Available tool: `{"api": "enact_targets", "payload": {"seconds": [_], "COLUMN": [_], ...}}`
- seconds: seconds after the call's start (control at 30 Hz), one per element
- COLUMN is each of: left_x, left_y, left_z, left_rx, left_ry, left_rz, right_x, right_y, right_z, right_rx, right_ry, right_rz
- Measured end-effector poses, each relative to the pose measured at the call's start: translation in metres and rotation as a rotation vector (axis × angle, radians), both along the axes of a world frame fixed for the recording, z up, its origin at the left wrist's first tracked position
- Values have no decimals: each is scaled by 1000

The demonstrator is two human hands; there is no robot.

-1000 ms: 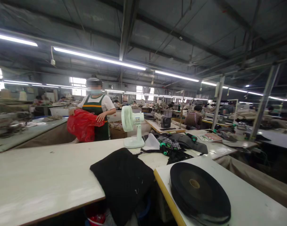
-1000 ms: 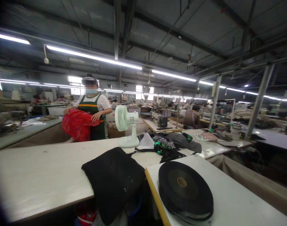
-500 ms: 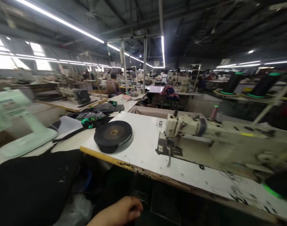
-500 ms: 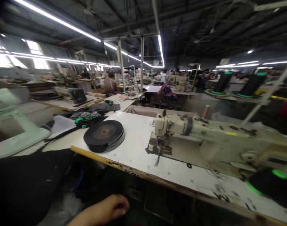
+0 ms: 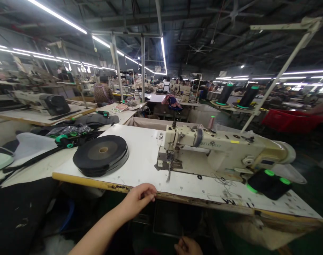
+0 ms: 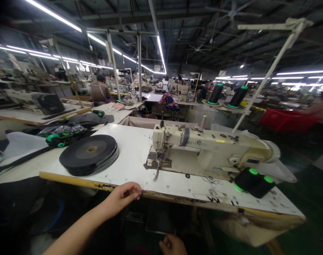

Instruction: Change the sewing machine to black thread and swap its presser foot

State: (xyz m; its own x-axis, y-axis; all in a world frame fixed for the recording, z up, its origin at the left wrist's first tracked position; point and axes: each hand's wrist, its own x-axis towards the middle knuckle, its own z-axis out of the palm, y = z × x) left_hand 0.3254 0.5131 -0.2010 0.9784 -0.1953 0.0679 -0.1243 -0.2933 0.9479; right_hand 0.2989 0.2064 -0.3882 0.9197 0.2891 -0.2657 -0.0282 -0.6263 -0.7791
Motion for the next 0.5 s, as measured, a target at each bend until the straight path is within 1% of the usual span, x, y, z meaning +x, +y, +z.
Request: {"api": "enact_targets", "payload": {"seconds": [0.07, 0.17, 0.23, 0.3, 0.4, 0.5], "left_x": [10, 25, 35, 44, 59, 72], "left_y": [1, -3, -11, -24, -46, -65], "left_z": [0, 4, 9, 16, 24, 27], "left_rx": [54, 145, 230, 365, 627, 868], "left_ry": [-51, -97, -122, -151, -209, -269], "left_rz": [29, 114, 178, 193, 175, 182], "right_x": [5, 14, 21, 29, 46, 68], "right_y": [1, 8, 14, 20, 28, 32], "right_z": [29, 79, 111, 138, 168, 187], "right_rx": [30, 69, 94, 105, 62, -46], "right_ry": [-74, -185, -271, -378, -572, -733], "right_rz": [2, 15, 13, 0, -27, -43]}}
